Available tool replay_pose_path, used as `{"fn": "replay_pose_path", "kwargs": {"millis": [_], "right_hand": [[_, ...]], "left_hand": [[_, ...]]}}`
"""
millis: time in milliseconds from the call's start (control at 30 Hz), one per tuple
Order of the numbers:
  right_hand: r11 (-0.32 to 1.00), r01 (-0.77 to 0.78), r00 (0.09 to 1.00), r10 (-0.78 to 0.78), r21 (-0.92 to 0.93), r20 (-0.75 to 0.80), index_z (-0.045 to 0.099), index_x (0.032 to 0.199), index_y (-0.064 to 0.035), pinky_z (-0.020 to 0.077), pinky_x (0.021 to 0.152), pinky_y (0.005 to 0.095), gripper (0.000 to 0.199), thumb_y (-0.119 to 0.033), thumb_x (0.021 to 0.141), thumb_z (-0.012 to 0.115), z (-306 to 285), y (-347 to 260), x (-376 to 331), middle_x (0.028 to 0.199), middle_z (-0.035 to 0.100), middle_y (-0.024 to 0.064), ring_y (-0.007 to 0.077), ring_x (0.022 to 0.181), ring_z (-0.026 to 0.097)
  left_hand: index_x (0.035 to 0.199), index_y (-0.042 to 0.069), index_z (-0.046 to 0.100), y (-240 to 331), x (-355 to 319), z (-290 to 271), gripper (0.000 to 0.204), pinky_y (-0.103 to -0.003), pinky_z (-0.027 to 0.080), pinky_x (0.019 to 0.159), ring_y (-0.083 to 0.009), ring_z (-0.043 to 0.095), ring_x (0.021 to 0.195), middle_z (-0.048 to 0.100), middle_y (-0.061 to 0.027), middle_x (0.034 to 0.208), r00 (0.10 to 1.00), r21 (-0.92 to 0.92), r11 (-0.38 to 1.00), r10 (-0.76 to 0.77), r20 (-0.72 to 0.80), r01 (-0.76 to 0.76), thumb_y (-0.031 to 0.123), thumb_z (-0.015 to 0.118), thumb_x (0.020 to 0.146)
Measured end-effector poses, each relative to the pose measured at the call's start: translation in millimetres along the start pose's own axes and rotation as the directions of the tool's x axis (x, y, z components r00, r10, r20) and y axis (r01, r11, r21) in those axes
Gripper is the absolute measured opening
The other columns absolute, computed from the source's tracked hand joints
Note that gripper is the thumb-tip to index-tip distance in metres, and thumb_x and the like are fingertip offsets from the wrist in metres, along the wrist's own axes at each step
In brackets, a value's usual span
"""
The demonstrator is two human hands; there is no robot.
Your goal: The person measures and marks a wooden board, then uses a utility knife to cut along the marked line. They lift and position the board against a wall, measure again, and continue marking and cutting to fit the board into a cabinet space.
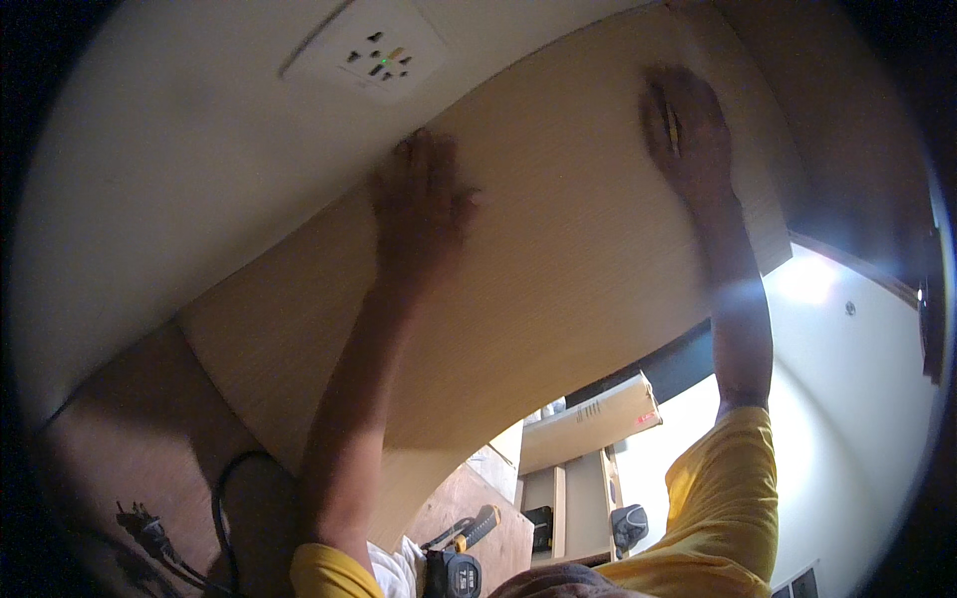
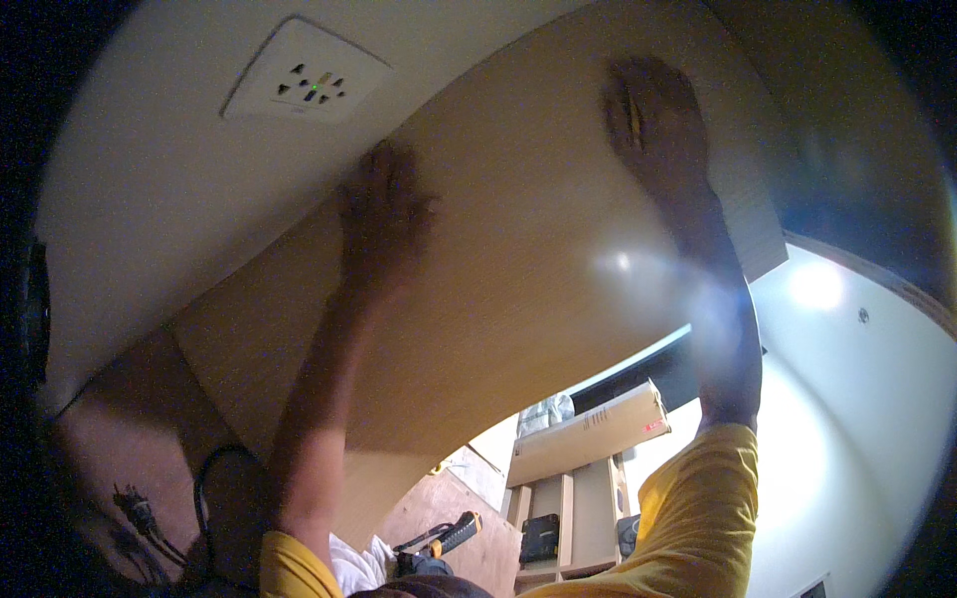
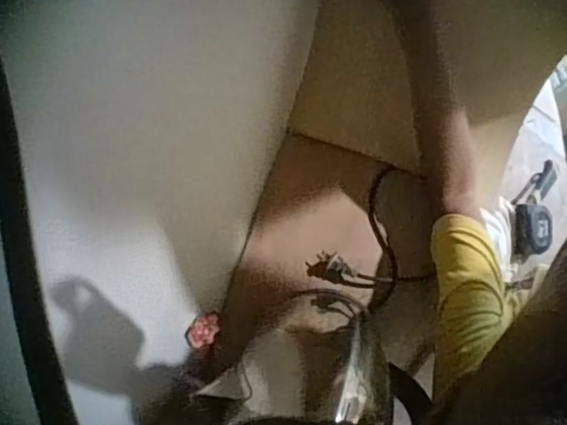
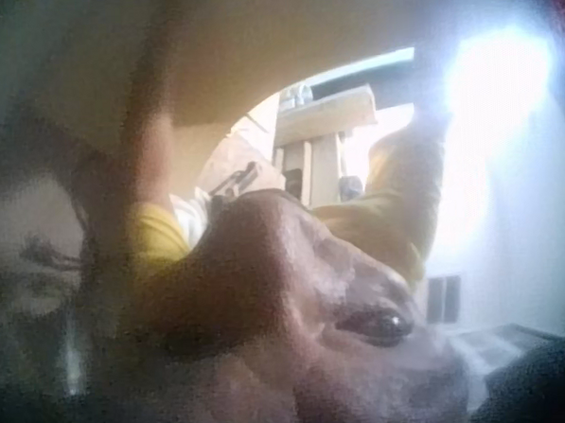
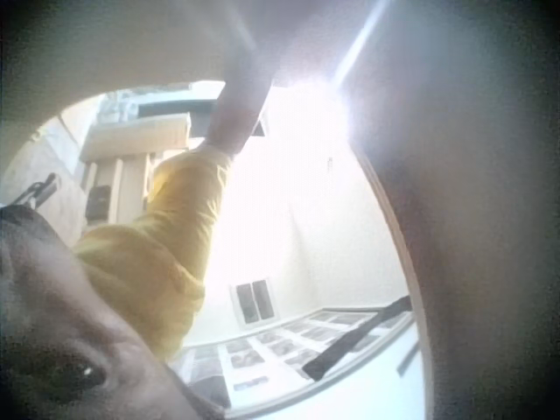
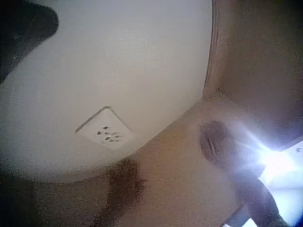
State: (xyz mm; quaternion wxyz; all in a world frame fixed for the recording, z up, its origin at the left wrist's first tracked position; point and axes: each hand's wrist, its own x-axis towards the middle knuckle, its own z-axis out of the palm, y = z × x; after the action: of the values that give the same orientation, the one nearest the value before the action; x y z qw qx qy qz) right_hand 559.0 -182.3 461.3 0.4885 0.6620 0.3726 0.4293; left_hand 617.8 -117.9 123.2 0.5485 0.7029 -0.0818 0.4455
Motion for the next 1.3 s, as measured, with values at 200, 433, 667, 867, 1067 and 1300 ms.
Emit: {"fn": "replay_pose_path", "kwargs": {"millis": [200, 433, 667, 867, 1067, 1300], "right_hand": [[0.990, 0.016, 0.989, 0.006, -0.143, 0.150, 0.065, 0.129, -0.0084, 0.0468, 0.107, 0.0460, 0.033, -0.016, 0.097, 0.063, 5, 11, 7, 0.130, 0.065, 0.0165, 0.0348, 0.122, 0.061], [0.721, -0.276, 0.956, 0.273, 0.635, 0.106, 0.062, 0.126, -0.0026, 0.0445, 0.112, 0.0426, 0.039, -0.015, 0.090, 0.071, 5, 11, -20, 0.134, 0.060, 0.0228, 0.0324, 0.121, 0.062], [0.994, 0.050, 0.973, -0.027, -0.093, 0.230, 0.061, 0.138, -0.0129, 0.0366, 0.117, 0.0499, 0.037, -0.015, 0.101, 0.058, -81, 18, -94, 0.146, 0.057, 0.0139, 0.0299, 0.139, 0.051], [0.978, -0.053, 0.963, 0.104, -0.203, 0.250, 0.057, 0.143, -0.0111, 0.0307, 0.120, 0.0519, 0.041, -0.013, 0.102, 0.055, -75, 24, -110, 0.151, 0.054, 0.0111, 0.0315, 0.143, 0.046], [0.993, -0.088, 0.994, 0.081, 0.080, 0.076, 0.053, 0.146, -0.0099, 0.0280, 0.122, 0.0541, 0.046, -0.013, 0.101, 0.055, -69, 22, -104, 0.149, 0.053, 0.0157, 0.0361, 0.143, 0.044], [0.984, -0.127, 0.991, 0.121, 0.128, 0.054, 0.059, 0.138, -0.0040, 0.0323, 0.120, 0.0536, 0.044, -0.013, 0.095, 0.061, -65, 21, -105, 0.141, 0.059, 0.0193, 0.0400, 0.136, 0.051]], "left_hand": [[0.160, 0.003, 0.023, -4, -11, 6, 0.067, -0.064, 0.015, 0.121, -0.0432, 0.018, 0.154, 0.019, -0.0227, 0.167, 0.992, 0.183, 0.982, 0.011, 0.122, -0.033, 0.035, 0.047, 0.107], [0.161, 0.005, 0.023, -4, -24, 23, 0.065, -0.063, 0.017, 0.121, -0.0427, 0.019, 0.154, 0.021, -0.0229, 0.166, 0.999, 0.098, 0.995, -0.019, 0.032, 0.016, 0.035, 0.046, 0.107], [0.161, 0.012, 0.027, -13, -13, 18, 0.061, -0.064, 0.020, 0.120, -0.0426, 0.024, 0.152, 0.025, -0.0232, 0.165, 0.997, 0.124, 0.992, -0.004, 0.076, -0.006, 0.034, 0.045, 0.108], [0.161, 0.012, 0.027, -2, -15, 6, 0.062, -0.069, 0.025, 0.115, -0.0437, 0.034, 0.146, 0.033, -0.0239, 0.160, 0.999, 0.099, 0.995, 0.021, -0.026, -0.018, 0.038, 0.045, 0.107], [0.153, 0.001, 0.037, 77, 34, 19, 0.064, -0.064, 0.032, 0.112, -0.0455, 0.039, 0.143, 0.038, -0.0256, 0.156, 0.982, -0.004, 0.982, 0.187, -0.039, -0.187, 0.037, 0.052, 0.103], [0.152, 0.001, 0.035, 196, 186, 11, 0.071, -0.057, 0.027, 0.118, -0.0433, 0.033, 0.146, 0.036, -0.0241, 0.157, 0.952, -0.149, 0.942, 0.289, -0.098, -0.301, 0.048, 0.050, 0.101]]}}
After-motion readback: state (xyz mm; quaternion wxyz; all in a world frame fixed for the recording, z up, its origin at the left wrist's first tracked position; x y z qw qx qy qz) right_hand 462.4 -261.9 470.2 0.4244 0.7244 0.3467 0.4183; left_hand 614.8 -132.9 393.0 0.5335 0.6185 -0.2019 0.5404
